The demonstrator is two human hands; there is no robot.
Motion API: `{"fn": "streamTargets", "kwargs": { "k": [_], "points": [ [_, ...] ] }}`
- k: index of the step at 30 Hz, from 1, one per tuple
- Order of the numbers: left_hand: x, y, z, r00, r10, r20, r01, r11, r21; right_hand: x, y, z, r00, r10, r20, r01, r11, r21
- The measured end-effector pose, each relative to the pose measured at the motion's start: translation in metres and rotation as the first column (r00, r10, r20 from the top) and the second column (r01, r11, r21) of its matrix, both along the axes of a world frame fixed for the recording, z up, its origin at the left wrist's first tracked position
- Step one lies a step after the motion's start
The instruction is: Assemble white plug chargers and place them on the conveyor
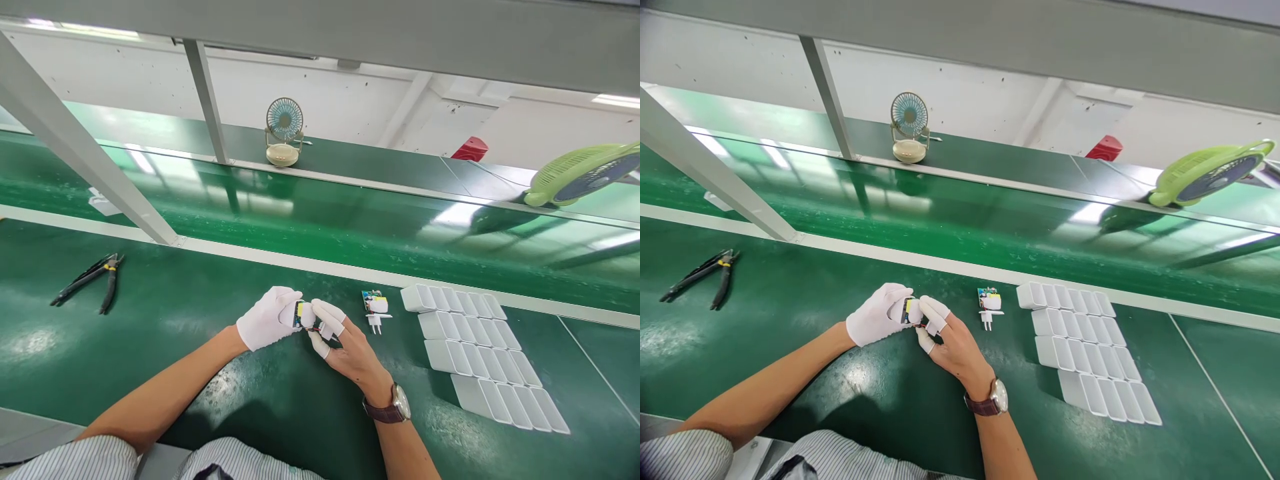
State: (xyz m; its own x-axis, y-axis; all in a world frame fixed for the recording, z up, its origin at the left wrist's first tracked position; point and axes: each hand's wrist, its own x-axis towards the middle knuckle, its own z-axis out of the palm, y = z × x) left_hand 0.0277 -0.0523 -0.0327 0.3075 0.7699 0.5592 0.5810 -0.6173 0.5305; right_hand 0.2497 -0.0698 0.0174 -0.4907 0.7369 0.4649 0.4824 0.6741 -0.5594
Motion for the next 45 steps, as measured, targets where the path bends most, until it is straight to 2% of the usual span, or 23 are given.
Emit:
{"fn": "streamTargets", "kwargs": {
  "k": [10, 17, 22, 26, 29, 34, 36, 40, 45],
  "points": [
    [0.001, 0.002, 0.006, 1.000, -0.009, 0.024, 0.009, 1.000, 0.006, -0.001, 0.000, -0.006, 1.000, -0.021, -0.023, 0.022, 0.999, 0.036],
    [0.002, 0.002, 0.004, 1.000, 0.000, 0.006, 0.000, 1.000, -0.009, -0.002, 0.001, -0.007, 1.000, -0.012, -0.019, 0.012, 0.999, 0.044],
    [0.002, 0.002, 0.003, 0.996, -0.089, -0.015, 0.089, 0.996, 0.006, -0.006, 0.002, -0.008, 0.999, 0.027, 0.022, -0.029, 0.997, 0.068],
    [-0.002, 0.004, 0.006, 0.991, -0.117, -0.058, 0.117, 0.993, -0.010, -0.002, 0.001, -0.003, 1.000, 0.028, -0.008, -0.028, 0.999, -0.019],
    [-0.007, 0.004, 0.007, 0.990, -0.141, -0.028, 0.136, 0.983, -0.126, 0.002, 0.002, -0.001, 0.998, 0.049, -0.039, -0.052, 0.994, -0.097],
    [-0.011, 0.001, 0.010, 0.986, -0.107, 0.125, 0.144, 0.928, -0.343, -0.003, 0.005, -0.008, 0.997, -0.062, -0.056, 0.059, 0.997, -0.044],
    [-0.012, 0.001, 0.013, 0.979, -0.094, 0.182, 0.164, 0.892, -0.421, -0.006, 0.006, -0.012, 0.999, -0.037, -0.004, 0.037, 0.999, -0.018],
    [-0.013, 0.001, 0.018, 0.955, -0.037, 0.294, 0.209, 0.786, -0.581, -0.008, 0.007, -0.018, 0.999, 0.030, 0.044, -0.031, 0.999, 0.016],
    [-0.016, 0.007, 0.020, 0.891, 0.041, 0.451, 0.304, 0.684, -0.663, -0.007, 0.009, -0.021, 0.999, 0.035, 0.038, -0.037, 0.998, 0.059]
  ]
}}
